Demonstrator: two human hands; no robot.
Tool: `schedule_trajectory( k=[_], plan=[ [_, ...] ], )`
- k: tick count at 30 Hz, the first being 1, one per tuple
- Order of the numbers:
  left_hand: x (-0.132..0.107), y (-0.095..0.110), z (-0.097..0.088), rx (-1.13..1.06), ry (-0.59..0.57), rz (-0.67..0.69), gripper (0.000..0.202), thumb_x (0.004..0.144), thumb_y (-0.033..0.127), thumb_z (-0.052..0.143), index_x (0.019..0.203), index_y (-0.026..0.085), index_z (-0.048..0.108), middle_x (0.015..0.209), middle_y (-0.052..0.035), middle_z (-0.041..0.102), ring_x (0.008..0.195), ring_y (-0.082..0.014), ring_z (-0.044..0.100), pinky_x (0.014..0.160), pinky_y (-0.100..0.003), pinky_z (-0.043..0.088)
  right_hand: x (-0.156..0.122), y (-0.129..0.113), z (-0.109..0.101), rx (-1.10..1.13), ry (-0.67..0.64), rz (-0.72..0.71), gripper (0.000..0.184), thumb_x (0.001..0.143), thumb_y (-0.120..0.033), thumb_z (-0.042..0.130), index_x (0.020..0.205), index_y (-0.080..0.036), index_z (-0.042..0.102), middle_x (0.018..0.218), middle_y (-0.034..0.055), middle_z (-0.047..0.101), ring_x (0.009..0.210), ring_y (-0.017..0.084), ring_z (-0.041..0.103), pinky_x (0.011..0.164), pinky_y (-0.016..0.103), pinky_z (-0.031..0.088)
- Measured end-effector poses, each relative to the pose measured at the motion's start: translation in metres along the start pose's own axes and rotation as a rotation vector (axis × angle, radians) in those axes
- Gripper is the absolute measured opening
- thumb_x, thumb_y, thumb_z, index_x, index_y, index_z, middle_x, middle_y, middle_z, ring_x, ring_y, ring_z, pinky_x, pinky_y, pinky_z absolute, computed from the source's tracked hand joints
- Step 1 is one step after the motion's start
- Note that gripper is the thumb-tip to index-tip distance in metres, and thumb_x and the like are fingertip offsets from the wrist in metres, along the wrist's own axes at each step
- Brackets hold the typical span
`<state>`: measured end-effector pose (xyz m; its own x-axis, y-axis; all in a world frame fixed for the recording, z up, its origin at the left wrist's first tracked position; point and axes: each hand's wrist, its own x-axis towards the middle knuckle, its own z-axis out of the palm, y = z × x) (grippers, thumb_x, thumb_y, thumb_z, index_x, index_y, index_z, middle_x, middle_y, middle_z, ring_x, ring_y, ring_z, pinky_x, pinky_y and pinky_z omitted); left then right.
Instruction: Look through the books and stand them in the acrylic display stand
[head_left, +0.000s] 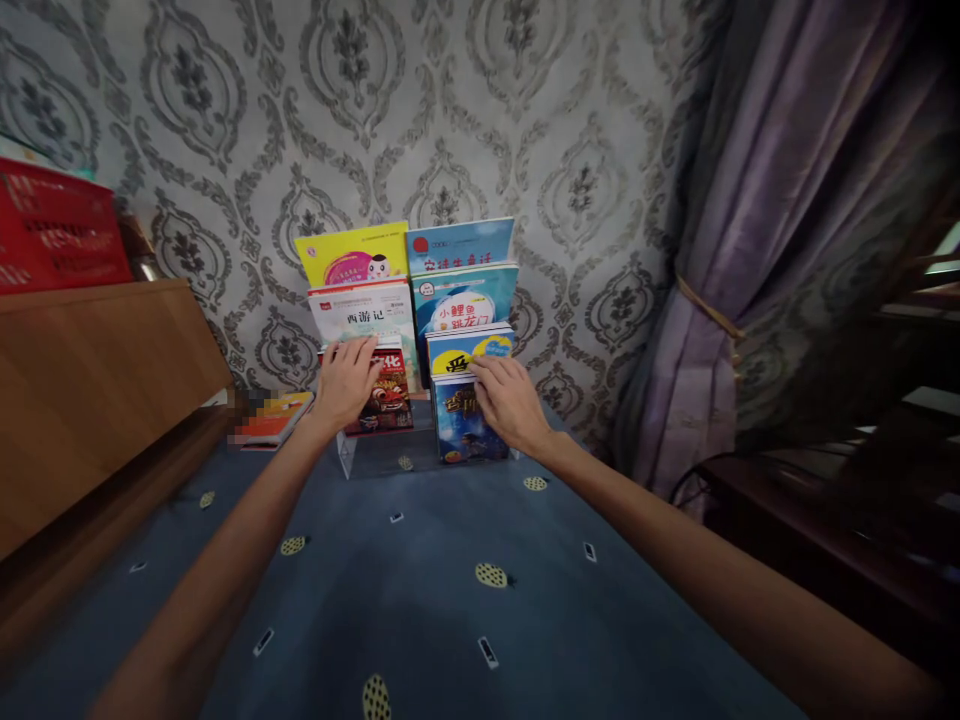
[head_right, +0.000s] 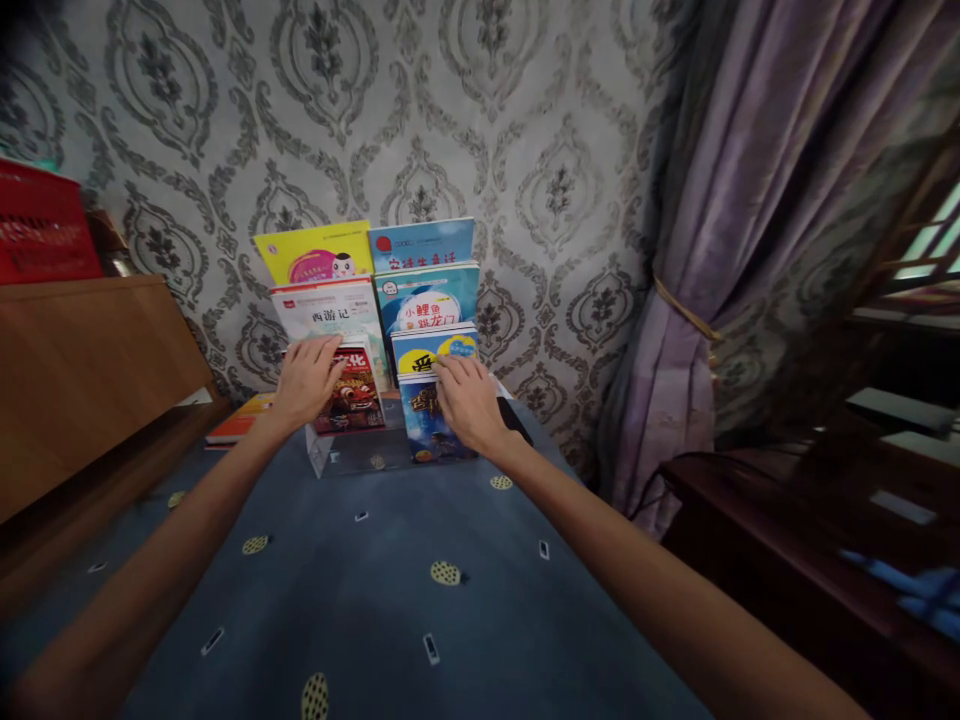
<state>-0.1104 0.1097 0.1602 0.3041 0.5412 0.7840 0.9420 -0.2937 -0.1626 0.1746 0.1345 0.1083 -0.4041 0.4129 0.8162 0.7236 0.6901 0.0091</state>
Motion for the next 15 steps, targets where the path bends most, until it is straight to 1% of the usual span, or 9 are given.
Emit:
schedule_trajectory(
  k=[3,5,7,9,11,12,13,15],
  plan=[
    [0.001,-0.002,0.002,-0.028,-0.002,-0.017,0.043,0.1,0.032,0.043,0.138,0.014,0.053,0.135,-0.0179,0.061,0.126,-0.0325,0.053,0.114,-0.053,0.031,-0.003,-0.001,0.008,-0.022,-0.056,0.02,0.038,0.096,-0.02,0.041,0.128,-0.013,0.062,0.13,0.018,0.066,0.12,0.034,0.056,0.104,0.055,0.04],
    [0.0,0.003,0.001,-0.061,0.01,-0.029,0.045,0.099,0.032,0.045,0.14,0.014,0.051,0.139,-0.018,0.058,0.132,-0.0331,0.05,0.117,-0.056,0.026,-0.005,-0.001,0.01,-0.029,-0.061,0.025,0.038,0.096,-0.02,0.041,0.128,-0.013,0.061,0.128,0.0179,0.067,0.119,0.034,0.056,0.105,0.056,0.039],
    [-0.007,0.016,0.0,-0.12,0.045,-0.038,0.046,0.099,0.028,0.045,0.143,0.014,0.047,0.145,-0.0178,0.053,0.139,-0.0326,0.044,0.121,-0.056,0.021,-0.008,-0.001,0.012,-0.019,-0.028,0.03,0.037,0.097,-0.021,0.04,0.127,-0.014,0.061,0.129,0.0171,0.066,0.122,0.033,0.055,0.108,0.055,0.038],
    [-0.018,0.037,0.004,-0.227,0.075,-0.051,0.047,0.099,0.024,0.041,0.146,0.013,0.044,0.15,-0.0173,0.049,0.144,-0.0295,0.039,0.123,-0.051,0.022,-0.015,0.001,0.014,0.01,0.06,0.069,0.04,0.098,-0.024,0.039,0.133,-0.016,0.057,0.138,0.0166,0.06,0.131,0.033,0.049,0.112,0.056,0.034],
    [-0.034,0.062,0.015,-0.402,0.051,-0.083,0.048,0.101,0.025,0.036,0.148,0.014,0.04,0.149,-0.0167,0.049,0.142,-0.0252,0.042,0.121,-0.045,0.03,-0.024,0.005,0.021,0.062,0.185,0.173,0.047,0.098,-0.029,0.04,0.143,-0.017,0.046,0.15,0.0165,0.048,0.142,0.032,0.038,0.116,0.057,0.03],
    [-0.041,0.074,0.023,-0.505,0.025,-0.124,0.049,0.102,0.026,0.035,0.15,0.016,0.037,0.15,-0.0156,0.049,0.142,-0.0238,0.043,0.121,-0.043,0.032,-0.029,0.008,0.025,0.099,0.243,0.25,0.052,0.098,-0.033,0.041,0.147,-0.016,0.04,0.153,0.017,0.043,0.145,0.032,0.034,0.117,0.057,0.03],
    [-0.048,0.085,0.033,-0.6,0.005,-0.179,0.051,0.102,0.028,0.036,0.152,0.016,0.034,0.152,-0.0156,0.046,0.143,-0.0244,0.042,0.12,-0.044,0.033,-0.034,0.011,0.03,0.145,0.287,0.341,0.056,0.098,-0.037,0.041,0.15,-0.016,0.036,0.154,0.0179,0.041,0.145,0.032,0.034,0.117,0.057,0.031],
    [-0.056,0.1,0.054,-0.783,-0.037,-0.305,0.058,0.1,0.034,0.042,0.154,0.017,0.03,0.157,-0.0164,0.041,0.147,-0.0278,0.037,0.12,-0.047,0.033,-0.043,0.017,0.042,0.255,0.333,0.538,0.06,0.097,-0.043,0.04,0.15,-0.014,0.036,0.149,0.0199,0.047,0.139,0.033,0.043,0.113,0.057,0.036]
  ],
)
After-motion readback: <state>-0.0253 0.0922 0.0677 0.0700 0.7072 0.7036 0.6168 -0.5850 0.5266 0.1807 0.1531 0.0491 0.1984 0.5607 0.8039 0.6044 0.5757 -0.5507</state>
